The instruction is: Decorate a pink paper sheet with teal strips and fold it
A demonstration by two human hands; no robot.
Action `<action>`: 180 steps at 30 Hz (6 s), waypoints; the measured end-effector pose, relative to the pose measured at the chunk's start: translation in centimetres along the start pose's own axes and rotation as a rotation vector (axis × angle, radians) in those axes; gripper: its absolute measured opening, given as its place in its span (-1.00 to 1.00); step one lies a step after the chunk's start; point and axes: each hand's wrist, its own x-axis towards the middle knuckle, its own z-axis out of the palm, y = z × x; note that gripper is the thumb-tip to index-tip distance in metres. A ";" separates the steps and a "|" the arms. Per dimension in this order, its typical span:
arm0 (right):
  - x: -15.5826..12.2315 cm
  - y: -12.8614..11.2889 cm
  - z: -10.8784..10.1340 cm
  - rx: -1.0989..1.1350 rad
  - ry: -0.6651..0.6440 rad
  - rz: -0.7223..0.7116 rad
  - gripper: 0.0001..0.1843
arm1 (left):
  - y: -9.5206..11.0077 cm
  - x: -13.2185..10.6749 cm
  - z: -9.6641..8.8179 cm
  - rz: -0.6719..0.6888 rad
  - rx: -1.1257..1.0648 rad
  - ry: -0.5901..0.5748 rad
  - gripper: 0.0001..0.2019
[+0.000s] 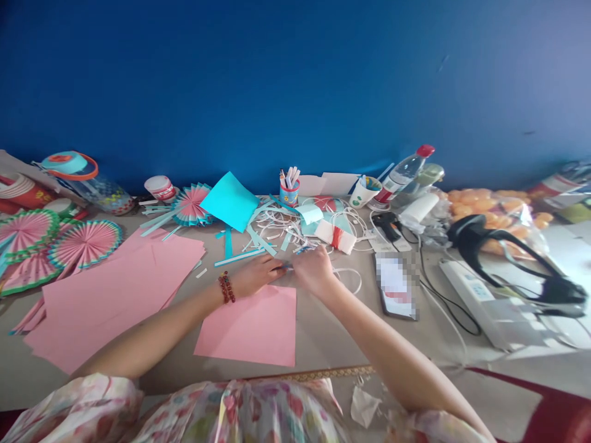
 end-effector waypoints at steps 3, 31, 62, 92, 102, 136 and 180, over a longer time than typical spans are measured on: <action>-0.1 -0.2 0.4 0.008 0.015 0.008 -0.75 | 0.1 0.4 -0.2 0.008 0.014 -0.015 -0.63; -4.7 2.7 1.2 0.199 0.699 0.021 -0.75 | 0.3 -0.8 -0.4 -0.177 -0.232 0.126 -0.67; 2.3 -4.1 3.0 0.459 0.296 -0.178 -0.68 | 0.3 -12.2 -0.6 -0.678 -0.236 0.395 -0.79; 2.5 -9.3 0.4 0.390 0.333 -0.269 -0.88 | -0.3 -12.6 0.5 -0.470 -0.151 0.335 -0.76; 1.6 -7.5 0.4 0.442 0.368 -0.269 -0.81 | -0.1 -11.1 -1.2 -0.564 -0.338 0.432 -0.77; 1.5 -3.1 2.6 0.839 0.713 -0.115 -0.79 | 2.0 -8.2 -0.8 -1.021 -1.247 0.701 -0.66; 0.7 -7.8 3.5 0.667 0.721 -0.385 -0.85 | 4.1 -8.5 -0.1 -0.890 -1.178 0.614 -0.80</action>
